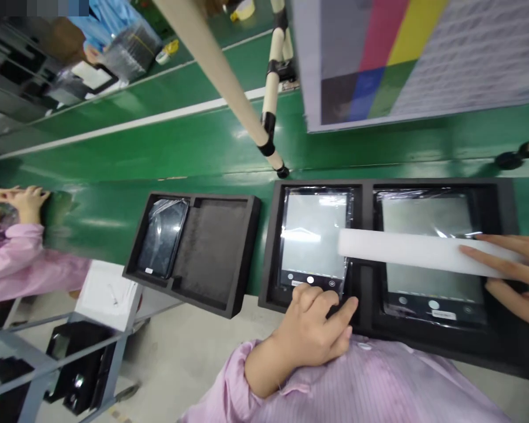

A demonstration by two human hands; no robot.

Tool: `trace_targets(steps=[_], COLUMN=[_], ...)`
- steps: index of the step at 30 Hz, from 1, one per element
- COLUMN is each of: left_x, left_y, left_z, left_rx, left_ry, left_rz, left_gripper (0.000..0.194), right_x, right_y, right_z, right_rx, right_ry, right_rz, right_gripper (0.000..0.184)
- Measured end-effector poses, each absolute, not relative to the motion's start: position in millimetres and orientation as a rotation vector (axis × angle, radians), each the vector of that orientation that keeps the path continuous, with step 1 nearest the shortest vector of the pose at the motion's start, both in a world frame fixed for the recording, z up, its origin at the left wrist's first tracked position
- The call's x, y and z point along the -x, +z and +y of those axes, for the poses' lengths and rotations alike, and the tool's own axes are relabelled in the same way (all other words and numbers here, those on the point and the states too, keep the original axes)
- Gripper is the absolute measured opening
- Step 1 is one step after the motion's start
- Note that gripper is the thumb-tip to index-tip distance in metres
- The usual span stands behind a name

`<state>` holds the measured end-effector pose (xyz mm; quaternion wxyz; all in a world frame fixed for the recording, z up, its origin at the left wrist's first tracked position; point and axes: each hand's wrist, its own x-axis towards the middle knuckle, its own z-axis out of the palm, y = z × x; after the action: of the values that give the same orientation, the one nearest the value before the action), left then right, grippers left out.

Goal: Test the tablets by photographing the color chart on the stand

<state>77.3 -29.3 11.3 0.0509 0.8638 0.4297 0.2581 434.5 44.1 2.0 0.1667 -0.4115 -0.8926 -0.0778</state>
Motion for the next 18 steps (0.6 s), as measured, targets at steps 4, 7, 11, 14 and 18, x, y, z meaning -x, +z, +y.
trace_targets(steps=[4, 7, 11, 14, 18], left_x=[-116.8, -142.9, -167.3, -180.8, -191.4], left_y=[10.5, 6.3, 0.4, -3.2, -3.8], left_z=[-15.1, -9.5, -7.2, -7.0, -6.4], left_rx=[-2.695, -2.742, -2.767, -2.771, -2.826], left_ry=[0.627, 0.407, 0.305, 0.288, 0.277], left_rz=[1.116, 1.039, 1.024, 1.0, 0.972], left_gripper=[0.033, 0.039, 0.038, 0.038, 0.039], right_x=[-445.7, -480.3, -530.5, -549.1, -549.0], right_y=[10.3, 8.0, 4.5, 1.4, -0.5], right_z=[35.9, 18.3, -9.6, -22.3, -25.2], right_rx=[1.196, 1.337, 1.518, 1.641, 1.607], right_ry=[-0.27, -0.224, -0.231, -0.201, -0.238], right_rz=[-2.53, -2.462, -2.377, -2.289, -2.285], right_gripper=[0.036, 0.028, 0.027, 0.027, 0.029])
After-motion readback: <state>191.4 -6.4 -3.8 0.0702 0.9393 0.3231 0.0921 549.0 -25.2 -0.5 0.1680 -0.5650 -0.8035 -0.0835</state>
